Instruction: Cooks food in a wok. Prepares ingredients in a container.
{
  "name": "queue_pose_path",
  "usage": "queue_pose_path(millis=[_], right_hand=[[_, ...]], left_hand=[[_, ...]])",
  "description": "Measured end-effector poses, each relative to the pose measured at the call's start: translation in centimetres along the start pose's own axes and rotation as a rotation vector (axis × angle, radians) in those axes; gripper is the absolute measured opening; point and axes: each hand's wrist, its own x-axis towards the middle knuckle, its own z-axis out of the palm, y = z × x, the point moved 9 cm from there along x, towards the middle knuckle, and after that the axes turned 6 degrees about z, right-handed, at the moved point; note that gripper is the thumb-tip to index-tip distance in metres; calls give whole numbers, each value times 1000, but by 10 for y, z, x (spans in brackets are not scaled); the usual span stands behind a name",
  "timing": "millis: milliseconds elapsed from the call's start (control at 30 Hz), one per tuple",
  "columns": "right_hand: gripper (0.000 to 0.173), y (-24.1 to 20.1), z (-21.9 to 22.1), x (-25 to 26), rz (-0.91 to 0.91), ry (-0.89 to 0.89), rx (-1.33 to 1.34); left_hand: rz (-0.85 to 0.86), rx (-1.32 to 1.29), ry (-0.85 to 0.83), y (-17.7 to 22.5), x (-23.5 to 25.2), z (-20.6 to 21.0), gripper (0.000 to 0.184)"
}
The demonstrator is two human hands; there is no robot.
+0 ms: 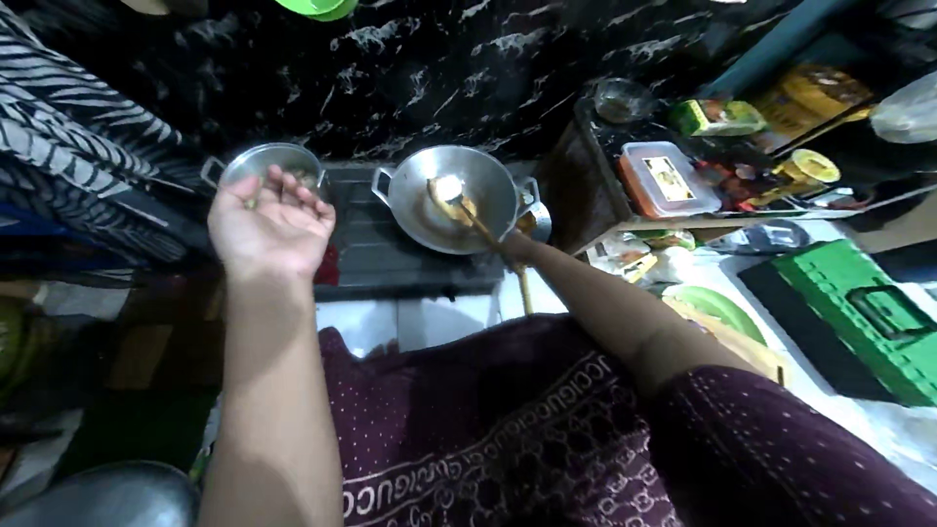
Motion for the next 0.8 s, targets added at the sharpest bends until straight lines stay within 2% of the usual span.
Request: queue_pose_path(millis=[67,133,200,267,433,633,733,800], right_hand=[[36,-15,-9,-19,-45,20,-213],[48,-39,-29,-50,-81,64,-429],[60,-49,-63,-73,27,241,-383],[49,-58,-88,-89,63,391,-318],[29,-64,-110,-95,60,494,-436],[27,-56,-122,-74,62,392,-574],[37,-53,-123,-61,23,326,-462],[40,-44,-115,-32,-73,248,-343]], left_hand=[[2,-2,-14,0,1,0,29],[14,16,-17,-1,0,1,31],[29,26,-4,-1,1,5,27],[23,54,27,-3,0,6,24],[-31,129,18,-6,10,8,30],[7,59,66,4,21,1,28],[-4,33,78,4,21,2,29],[-10,46,71,3,19,3,29]])
